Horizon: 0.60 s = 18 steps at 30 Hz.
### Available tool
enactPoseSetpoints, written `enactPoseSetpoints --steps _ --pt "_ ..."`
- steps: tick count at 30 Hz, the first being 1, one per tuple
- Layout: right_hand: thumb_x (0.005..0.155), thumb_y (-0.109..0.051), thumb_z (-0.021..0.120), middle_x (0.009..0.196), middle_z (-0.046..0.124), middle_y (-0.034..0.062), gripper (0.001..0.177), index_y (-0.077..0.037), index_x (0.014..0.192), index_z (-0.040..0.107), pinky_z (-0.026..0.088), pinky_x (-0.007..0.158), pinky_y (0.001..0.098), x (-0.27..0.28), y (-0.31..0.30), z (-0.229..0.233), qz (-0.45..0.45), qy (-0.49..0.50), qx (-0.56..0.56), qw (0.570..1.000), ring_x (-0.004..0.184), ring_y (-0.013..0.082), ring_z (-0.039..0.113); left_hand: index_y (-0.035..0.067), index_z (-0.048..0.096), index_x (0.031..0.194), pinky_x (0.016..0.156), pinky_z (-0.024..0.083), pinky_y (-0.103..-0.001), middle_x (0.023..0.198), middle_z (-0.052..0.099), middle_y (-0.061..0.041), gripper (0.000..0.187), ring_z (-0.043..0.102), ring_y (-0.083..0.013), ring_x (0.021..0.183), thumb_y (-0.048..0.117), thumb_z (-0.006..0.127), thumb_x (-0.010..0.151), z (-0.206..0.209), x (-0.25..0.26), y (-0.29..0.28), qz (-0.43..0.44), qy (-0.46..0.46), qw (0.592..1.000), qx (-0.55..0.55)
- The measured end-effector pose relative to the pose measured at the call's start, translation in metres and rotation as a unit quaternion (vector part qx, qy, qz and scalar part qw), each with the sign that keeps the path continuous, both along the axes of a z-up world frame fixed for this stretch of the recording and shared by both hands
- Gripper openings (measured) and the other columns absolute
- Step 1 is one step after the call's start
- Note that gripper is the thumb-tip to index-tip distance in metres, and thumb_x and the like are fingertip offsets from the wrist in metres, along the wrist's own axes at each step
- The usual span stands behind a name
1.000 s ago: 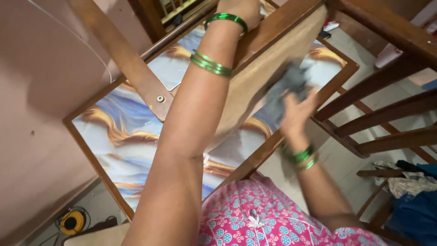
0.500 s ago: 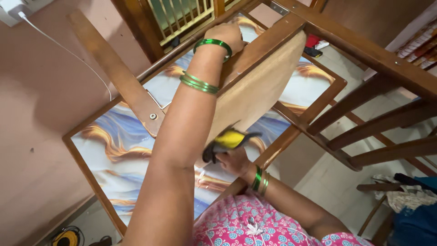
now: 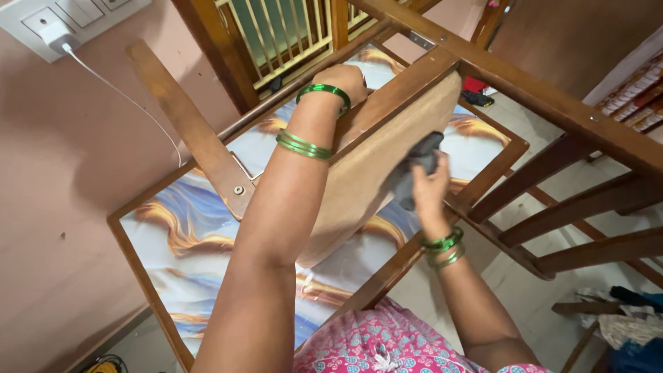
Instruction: The person wipes the wooden frame and woven seat of a chair using a yellow and gray cloth. The chair is positioned upside down on a table while the person systematically cleans the frame and seat surfaces.
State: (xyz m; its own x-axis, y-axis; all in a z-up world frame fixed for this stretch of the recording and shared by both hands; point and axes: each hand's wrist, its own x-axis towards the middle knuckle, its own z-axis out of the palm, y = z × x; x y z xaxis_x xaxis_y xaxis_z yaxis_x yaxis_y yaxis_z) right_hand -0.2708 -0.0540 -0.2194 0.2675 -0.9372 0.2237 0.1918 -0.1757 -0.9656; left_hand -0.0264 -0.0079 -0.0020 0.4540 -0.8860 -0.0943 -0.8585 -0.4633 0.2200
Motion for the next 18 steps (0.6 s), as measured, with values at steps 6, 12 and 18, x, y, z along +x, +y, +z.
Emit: enactPoseSetpoints --steps 6,12,18 --pt "0.071 -0.016 0.078 0.112 0.059 0.0253 0.055 -0.002 0.122 0.063 0.052 0.086 0.0493 -0.005 0.143 0.075 0.117 0.143 -0.435 0.881 0.099 0.0435 0.061 0.009 0.076 0.112 0.097 0.052 -0.045 0.122 0.069 -0.019 0.041 0.066 -0.0369 0.113 0.042 0.063 0.092 -0.005 0.005 -0.006 -0.024 -0.028 0.999 0.0" --pt "0.063 -0.017 0.083 0.11 0.058 0.0208 0.055 -0.011 0.115 0.069 0.045 0.083 0.0553 0.004 0.097 0.105 -0.045 0.124 -0.588 0.798 0.096 0.0408 0.056 0.012 0.076 0.114 0.099 0.051 -0.045 0.124 0.069 -0.018 0.044 0.066 -0.0371 0.114 0.047 0.063 0.092 0.009 -0.009 0.011 -0.006 -0.016 1.0 -0.001" --pt "0.07 0.001 0.076 0.106 0.058 0.0159 0.053 -0.011 0.122 0.074 0.046 0.087 0.0502 0.011 -0.012 0.116 -0.203 0.276 -0.513 0.787 0.103 0.0371 0.058 0.011 0.075 0.116 0.1 0.051 -0.046 0.126 0.068 -0.017 0.045 0.065 -0.0364 0.117 0.049 0.063 0.093 0.019 -0.015 0.018 0.002 -0.005 1.0 0.012"
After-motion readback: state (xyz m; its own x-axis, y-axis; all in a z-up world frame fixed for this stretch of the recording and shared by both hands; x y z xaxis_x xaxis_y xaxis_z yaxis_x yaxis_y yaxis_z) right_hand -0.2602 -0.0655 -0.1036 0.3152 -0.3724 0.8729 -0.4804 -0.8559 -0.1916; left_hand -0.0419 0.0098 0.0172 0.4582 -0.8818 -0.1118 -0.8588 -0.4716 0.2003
